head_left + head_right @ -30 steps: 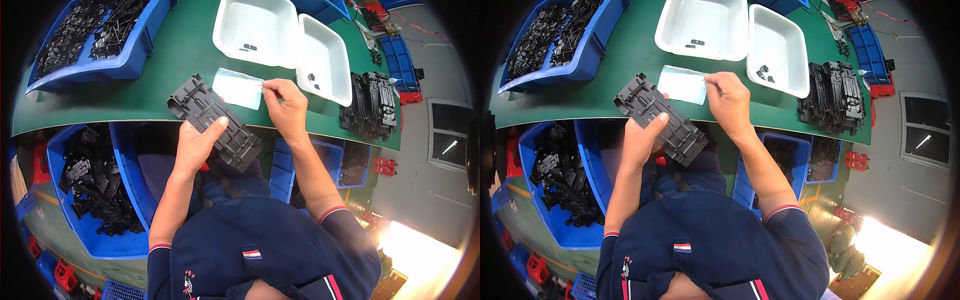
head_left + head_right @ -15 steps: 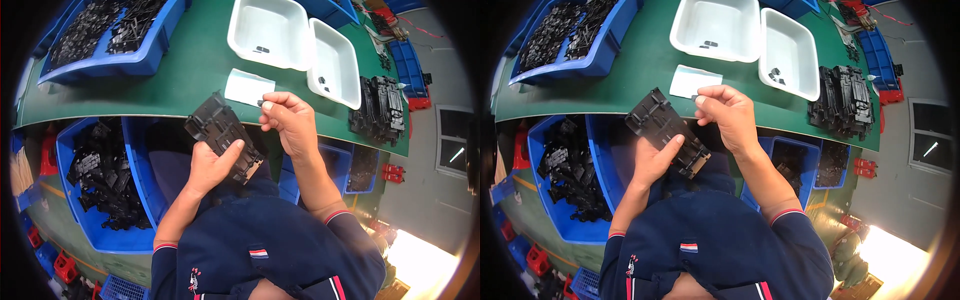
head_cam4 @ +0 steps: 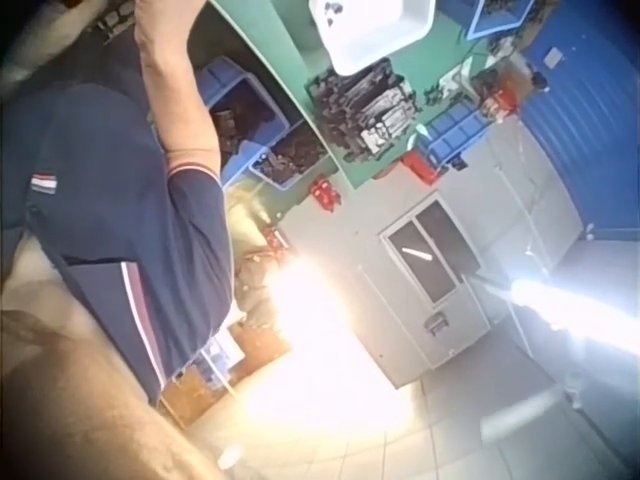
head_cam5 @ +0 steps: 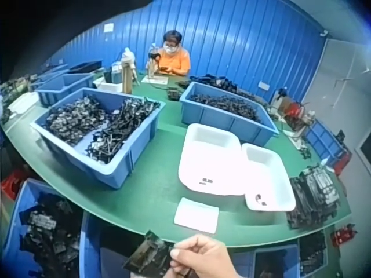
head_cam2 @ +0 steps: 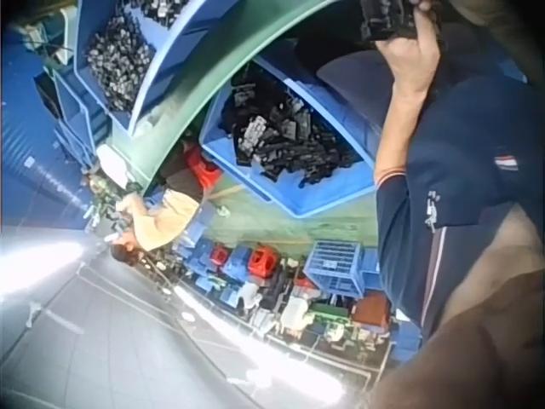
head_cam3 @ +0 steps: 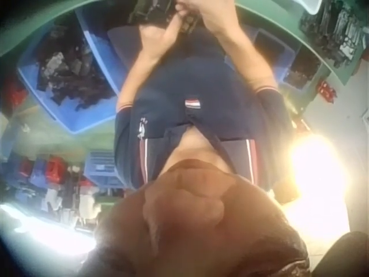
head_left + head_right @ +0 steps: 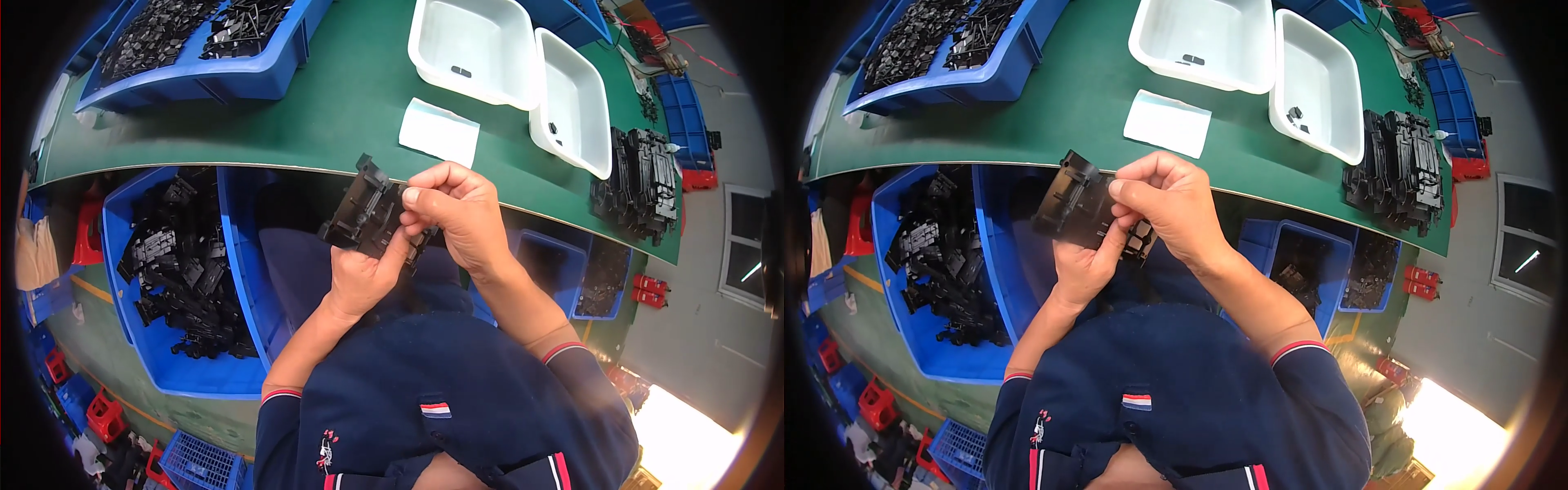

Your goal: The person assembles small plastic components onto a black toy car chassis by hand.

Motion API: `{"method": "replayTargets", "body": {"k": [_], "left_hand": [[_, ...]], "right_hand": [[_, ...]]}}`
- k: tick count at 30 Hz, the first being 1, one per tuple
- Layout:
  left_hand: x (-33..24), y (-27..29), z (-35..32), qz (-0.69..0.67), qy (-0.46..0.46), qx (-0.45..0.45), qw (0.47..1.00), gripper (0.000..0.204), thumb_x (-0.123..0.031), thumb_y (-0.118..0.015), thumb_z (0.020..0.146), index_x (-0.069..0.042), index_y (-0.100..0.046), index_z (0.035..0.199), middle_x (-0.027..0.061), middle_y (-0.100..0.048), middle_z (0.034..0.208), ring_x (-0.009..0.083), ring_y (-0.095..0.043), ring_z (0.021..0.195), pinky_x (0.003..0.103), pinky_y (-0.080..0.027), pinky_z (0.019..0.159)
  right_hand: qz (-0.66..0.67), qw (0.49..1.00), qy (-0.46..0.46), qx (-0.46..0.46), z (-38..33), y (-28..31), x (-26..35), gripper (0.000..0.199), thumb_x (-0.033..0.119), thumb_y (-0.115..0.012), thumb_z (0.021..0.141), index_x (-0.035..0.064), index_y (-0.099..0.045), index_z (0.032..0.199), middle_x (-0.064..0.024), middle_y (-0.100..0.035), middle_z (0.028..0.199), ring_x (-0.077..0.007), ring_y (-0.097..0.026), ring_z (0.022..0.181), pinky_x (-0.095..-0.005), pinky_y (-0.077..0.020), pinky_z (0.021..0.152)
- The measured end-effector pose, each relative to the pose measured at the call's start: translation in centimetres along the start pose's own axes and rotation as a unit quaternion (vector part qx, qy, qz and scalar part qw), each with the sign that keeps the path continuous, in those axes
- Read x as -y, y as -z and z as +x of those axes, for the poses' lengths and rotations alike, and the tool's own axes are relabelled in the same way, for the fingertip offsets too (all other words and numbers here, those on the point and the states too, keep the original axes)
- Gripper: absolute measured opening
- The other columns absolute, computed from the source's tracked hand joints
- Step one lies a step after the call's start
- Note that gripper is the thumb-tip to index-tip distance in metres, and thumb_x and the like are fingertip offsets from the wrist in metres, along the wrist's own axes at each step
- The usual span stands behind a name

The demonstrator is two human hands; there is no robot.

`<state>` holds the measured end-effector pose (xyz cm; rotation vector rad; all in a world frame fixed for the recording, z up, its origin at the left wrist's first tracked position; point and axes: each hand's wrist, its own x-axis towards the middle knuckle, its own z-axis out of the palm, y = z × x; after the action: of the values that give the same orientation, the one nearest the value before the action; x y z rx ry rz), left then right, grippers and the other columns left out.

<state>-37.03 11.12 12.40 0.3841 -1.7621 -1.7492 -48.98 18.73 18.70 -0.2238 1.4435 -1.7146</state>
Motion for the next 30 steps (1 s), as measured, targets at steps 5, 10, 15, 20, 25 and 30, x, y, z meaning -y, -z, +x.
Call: {"method": "replayTargets", "body": {"k": [5, 10, 15, 20, 25, 30], "left_hand": [[0.7, -0.2, -0.1, 0.026, -0.063, -0.034, 0.997, 0.022, 0.004, -0.063, 0.081, 0.001, -0.062, 0.104, 0.0075, -0.066, 0.089, 0.0181, -0.065, 0.08, 0.028, -0.051, 0.071], [0.8, -0.1, -0.4, 0.06, -0.059, -0.019, 0.996, 0.019, 0.004, -0.061, 0.083, 0.0, -0.061, 0.101, 0.0052, -0.064, 0.094, 0.0135, -0.061, 0.086, 0.026, -0.049, 0.077], [0.7, -0.3, -0.3, 0.066, -0.05, -0.019, 0.996, 0.018, 0.003, -0.062, 0.083, 0.0, -0.062, 0.1, 0.0049, -0.064, 0.092, 0.0137, -0.061, 0.083, 0.026, -0.049, 0.075], [0.9, -0.3, 0.0, 0.074, -0.079, -0.004, 0.994, 0.019, 0.004, -0.062, 0.082, 0.0, -0.061, 0.101, 0.005, -0.064, 0.09, 0.0134, -0.061, 0.081, 0.026, -0.049, 0.073], [1.6, -0.6, 0.1, 0.09, -0.096, -0.029, 0.991, 0.02, 0.002, -0.064, 0.08, 0.0, -0.062, 0.1, 0.0091, -0.066, 0.086, 0.0209, -0.065, 0.076, 0.029, -0.051, 0.067], [2.2, -0.7, -0.3, 0.088, -0.09, -0.032, 0.991, 0.024, 0.003, -0.064, 0.08, 0.0, -0.061, 0.103, 0.0092, -0.066, 0.088, 0.0215, -0.065, 0.076, 0.03, -0.051, 0.068]], "right_hand": [[0.005, 1.0, 0.006, 0.008, -0.1, -0.1, -0.3, 0.01, 0.002, -0.067, 0.079, -0.0003, -0.06, 0.086, -0.0095, -0.065, 0.076, -0.0137, -0.064, 0.063, -0.0245, -0.0544, 0.057], [-0.014, 1.0, 0.002, -0.003, -0.2, -0.3, -0.2, 0.009, 0.001, -0.067, 0.078, -0.0003, -0.06, 0.083, -0.0096, -0.066, 0.077, -0.014, -0.064, 0.064, -0.0251, -0.0544, 0.059], [-0.018, 1.0, 0.007, 0.001, -0.2, -0.3, -0.1, 0.008, 0.001, -0.067, 0.078, -0.0003, -0.06, 0.083, -0.0095, -0.065, 0.077, -0.0141, -0.064, 0.065, -0.0257, -0.0542, 0.06], [-0.025, 1.0, 0.007, -0.003, -0.3, 0.0, 0.0, 0.008, 0.001, -0.067, 0.078, -0.0005, -0.06, 0.083, -0.0095, -0.065, 0.077, -0.0142, -0.064, 0.065, -0.0259, -0.0542, 0.06], [-0.01, 1.0, 0.012, -0.005, -0.3, -0.1, -0.1, 0.01, 0.002, -0.067, 0.078, -0.0022, -0.059, 0.082, -0.0088, -0.064, 0.073, -0.0107, -0.059, 0.062, -0.024, -0.0499, 0.057], [-0.005, 1.0, 0.004, -0.014, -0.4, -0.1, -0.1, 0.01, 0.002, -0.067, 0.077, -0.0026, -0.059, 0.082, -0.009, -0.064, 0.072, -0.0107, -0.059, 0.062, -0.024, -0.0494, 0.057]]}}
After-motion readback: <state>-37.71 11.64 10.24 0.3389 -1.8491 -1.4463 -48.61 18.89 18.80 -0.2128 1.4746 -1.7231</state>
